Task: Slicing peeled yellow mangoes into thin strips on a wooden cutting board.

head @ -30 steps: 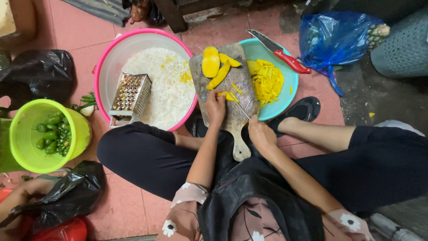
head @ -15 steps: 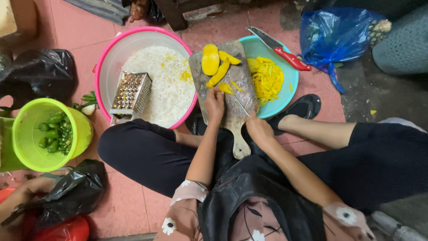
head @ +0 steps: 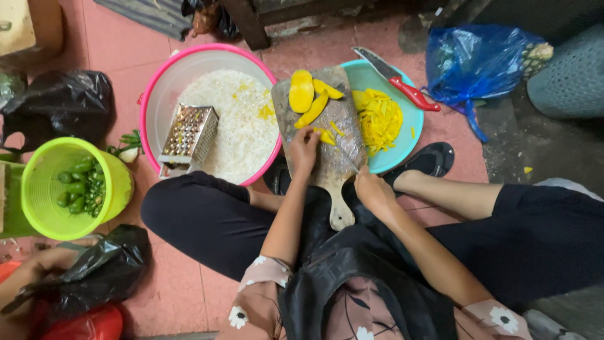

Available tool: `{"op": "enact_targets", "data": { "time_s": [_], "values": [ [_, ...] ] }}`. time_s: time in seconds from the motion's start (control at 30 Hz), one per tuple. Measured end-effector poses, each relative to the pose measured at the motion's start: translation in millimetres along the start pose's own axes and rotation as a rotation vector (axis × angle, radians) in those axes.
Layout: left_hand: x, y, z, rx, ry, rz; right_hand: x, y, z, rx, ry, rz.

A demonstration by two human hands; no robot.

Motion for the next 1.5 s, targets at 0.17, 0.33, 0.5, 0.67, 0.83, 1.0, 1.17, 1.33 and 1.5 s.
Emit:
{"op": "enact_targets", "data": {
  "time_s": [0.17, 0.33, 0.5, 0.67, 0.83, 1.0, 1.17, 1.33, 1.5],
  "values": [
    [13.8, 3.6, -37.1, 0.036, -0.128, 0.040, 18.2, 4.3, 10.8, 0.017, 0.023, -0.051],
    [45.6, 11.1, -61.0, -0.013, -0.264, 0.062, 4.6, -5.6, 5.3, -0.022, 0.031, -0.072],
    [55.9, 13.8, -57.7, 0.137, -0.123, 0.033, 40.2, 37.7, 29.5, -0.315, 0.013, 0.034],
    [18.1, 2.4, 10.7, 0.127, 0.008, 0.005, 36.6, 42.2, 1.2, -0.335, -0.053, 0.010],
    [18.2, 13.9, -52.0, -0.024, -0.120, 0.018, 22.2, 36.1, -10.2, -0.261, -0.091, -0.032],
    [21.3, -6.4, -104.1, -0.336, -0.541, 0.179, -3.3, -1.6, -33.3, -0.165, -0.071, -0.097],
    [7.0, -34.8, -79.5, -0.523, -0.647, 0.237, 44.9, 32.6, -3.8, -0.226, -0.104, -0.012],
    [6.8, -47.3, -54.8, -0.563, -0.616, 0.258, 22.3, 21.7, -2.9, -0.284, -0.139, -0.033],
    [27.0, -40.9, -56.4, -0.557, -0.482, 0.214, -19.2, -5.1, -35.5, -0.279, -0.159, -0.119]
  ]
}}
Point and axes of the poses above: each hand's wrist, its own x-axis away from the middle knuckle, its own y-axis out of the back of the hand, z = x × y, the point moved 6 cm from there along -x, towards the middle knuckle
